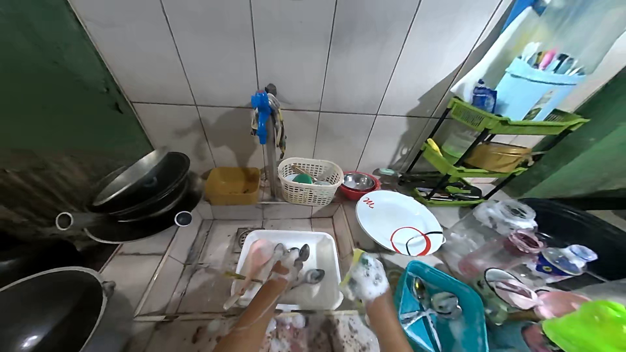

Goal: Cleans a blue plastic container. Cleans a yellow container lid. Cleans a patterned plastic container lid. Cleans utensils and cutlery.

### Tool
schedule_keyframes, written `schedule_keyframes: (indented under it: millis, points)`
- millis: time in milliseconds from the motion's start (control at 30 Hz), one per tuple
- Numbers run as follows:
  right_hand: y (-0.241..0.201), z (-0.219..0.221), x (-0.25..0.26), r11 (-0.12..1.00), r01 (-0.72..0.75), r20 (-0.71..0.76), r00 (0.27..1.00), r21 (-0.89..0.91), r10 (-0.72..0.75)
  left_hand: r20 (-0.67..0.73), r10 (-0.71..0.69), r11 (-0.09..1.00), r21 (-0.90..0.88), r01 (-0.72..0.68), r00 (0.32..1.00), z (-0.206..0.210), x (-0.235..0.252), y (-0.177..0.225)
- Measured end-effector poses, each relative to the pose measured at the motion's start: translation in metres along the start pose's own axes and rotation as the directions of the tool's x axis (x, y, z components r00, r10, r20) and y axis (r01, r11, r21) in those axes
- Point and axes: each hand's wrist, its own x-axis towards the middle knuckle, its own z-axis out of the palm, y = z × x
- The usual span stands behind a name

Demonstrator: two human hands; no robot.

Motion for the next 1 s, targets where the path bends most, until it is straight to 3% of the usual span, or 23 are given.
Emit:
schedule_keyframes:
  millis: [100,167,233,367,533,600,667,700,767,800,833,867,900,1000]
  points:
    - [-0.027,0.023,0.015,0.976,-0.013,-0.089,0.996,0.216,0.032,-0.051,0.074,0.934,-0.346,-0.088,0.996,0.006,-0.011,0.025]
    - [-0.038,0.043,0.015,0.993,-0.014,-0.05,0.999,0.116,0.019,-0.023,0.025,0.881,-0.472,-0.033,0.999,0.011,-0.036,0.054]
    - [-0.042,0.059,0.007,0.999,0.02,0.008,1.0,-0.04,-0.019,-0.051,-0.045,0.903,-0.429,0.018,0.998,0.013,-0.059,0.077]
    - [-0.06,0.061,0.018,0.959,0.142,0.034,0.99,-0.243,-0.138,-0.28,0.013,0.923,-0.366,-0.12,0.96,0.018,-0.068,0.08]
    - [-0.069,0.058,0.024,0.944,0.271,0.116,0.961,-0.187,-0.253,-0.405,0.149,0.935,-0.239,-0.262,0.902,0.019,-0.069,0.056]
    - [-0.073,0.053,0.023,0.978,0.201,0.125,0.973,-0.062,-0.192,-0.398,0.182,0.903,-0.294,-0.313,0.899,0.017,-0.075,0.049]
    - [-0.073,0.047,0.027,0.973,0.026,0.099,0.994,0.23,-0.05,-0.407,0.154,0.781,-0.508,-0.363,0.9,0.019,-0.082,0.045]
    - [-0.069,0.044,0.028,0.902,-0.034,0.1,0.995,0.43,-0.01,-0.413,0.139,0.635,-0.66,-0.401,0.9,0.022,-0.081,0.043]
    - [-0.055,0.042,0.033,0.556,-0.153,0.224,0.973,0.817,-0.062,-0.373,0.176,0.303,-0.86,-0.411,0.911,0.019,-0.078,0.046]
    - [-0.047,0.042,0.033,0.442,-0.238,0.328,0.934,0.865,-0.14,-0.323,0.185,0.203,-0.912,-0.357,0.928,0.014,-0.082,0.053]
    - [-0.043,0.044,0.027,0.421,-0.288,0.39,0.903,0.86,-0.179,-0.279,0.183,0.138,-0.942,-0.306,0.943,0.012,-0.085,0.06]
    - [-0.042,0.047,0.015,0.458,-0.29,0.404,0.898,0.84,-0.173,-0.241,0.158,0.134,-0.955,-0.263,0.957,0.01,-0.09,0.066]
    - [-0.04,0.05,0.003,0.529,-0.248,0.381,0.911,0.812,-0.158,-0.233,0.113,0.204,-0.946,-0.252,0.966,0.01,-0.096,0.069]
    - [-0.043,0.042,-0.008,0.813,0.023,0.222,0.957,0.582,-0.186,-0.215,0.012,0.538,-0.822,-0.187,0.977,0.011,-0.109,0.064]
